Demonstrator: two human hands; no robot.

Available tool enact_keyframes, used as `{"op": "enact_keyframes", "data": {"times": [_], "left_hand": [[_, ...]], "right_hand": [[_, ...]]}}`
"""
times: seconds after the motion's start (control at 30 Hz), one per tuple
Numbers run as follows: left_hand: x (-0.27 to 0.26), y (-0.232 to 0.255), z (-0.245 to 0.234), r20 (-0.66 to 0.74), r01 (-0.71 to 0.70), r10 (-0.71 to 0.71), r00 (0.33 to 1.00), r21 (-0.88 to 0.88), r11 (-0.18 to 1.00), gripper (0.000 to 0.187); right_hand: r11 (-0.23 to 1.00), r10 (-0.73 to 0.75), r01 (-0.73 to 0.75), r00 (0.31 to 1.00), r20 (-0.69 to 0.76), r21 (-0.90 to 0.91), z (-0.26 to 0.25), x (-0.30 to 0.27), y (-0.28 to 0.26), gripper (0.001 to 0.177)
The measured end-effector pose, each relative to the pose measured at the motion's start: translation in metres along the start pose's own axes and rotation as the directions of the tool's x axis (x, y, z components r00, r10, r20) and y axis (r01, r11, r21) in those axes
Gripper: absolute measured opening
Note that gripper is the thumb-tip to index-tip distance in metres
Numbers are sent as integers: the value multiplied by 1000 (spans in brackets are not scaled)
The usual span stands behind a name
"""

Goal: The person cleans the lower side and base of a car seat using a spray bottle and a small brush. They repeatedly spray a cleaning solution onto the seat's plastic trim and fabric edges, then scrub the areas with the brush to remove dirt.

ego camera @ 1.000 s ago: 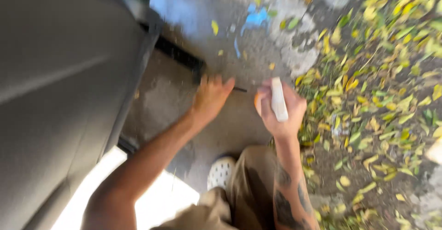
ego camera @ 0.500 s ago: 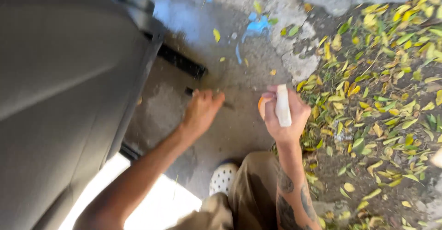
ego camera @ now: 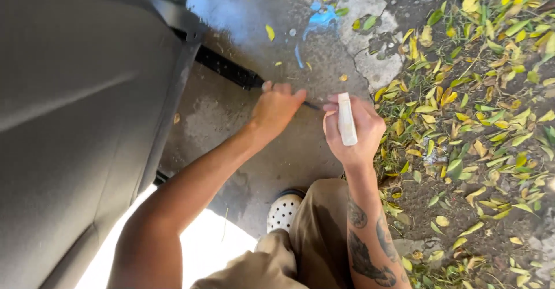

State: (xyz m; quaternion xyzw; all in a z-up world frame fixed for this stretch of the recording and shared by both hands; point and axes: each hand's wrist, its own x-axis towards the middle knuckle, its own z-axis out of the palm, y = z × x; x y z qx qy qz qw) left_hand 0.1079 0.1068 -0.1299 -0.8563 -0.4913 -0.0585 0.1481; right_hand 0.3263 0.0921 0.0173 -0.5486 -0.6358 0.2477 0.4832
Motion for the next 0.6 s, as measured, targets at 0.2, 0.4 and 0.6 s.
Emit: {"op": "enact_keyframes", "data": {"times": [0.2,0.4,0.6], "left_hand": [[-38,16,-43,82,-10,14,997,-50,999,17],[-12,2,-35,0,84,-85,996,-66,994,27],[-29,-45,-37,-6,162,-186,983,-464,871,43]], "right_hand": [[997,-1,4,999,-37,82,0,1,0,23],[995,-21,21,1000,-1,95,-4,4,-2,26],[997,-57,55,998,27,51,-4,7,-10,25]]}}
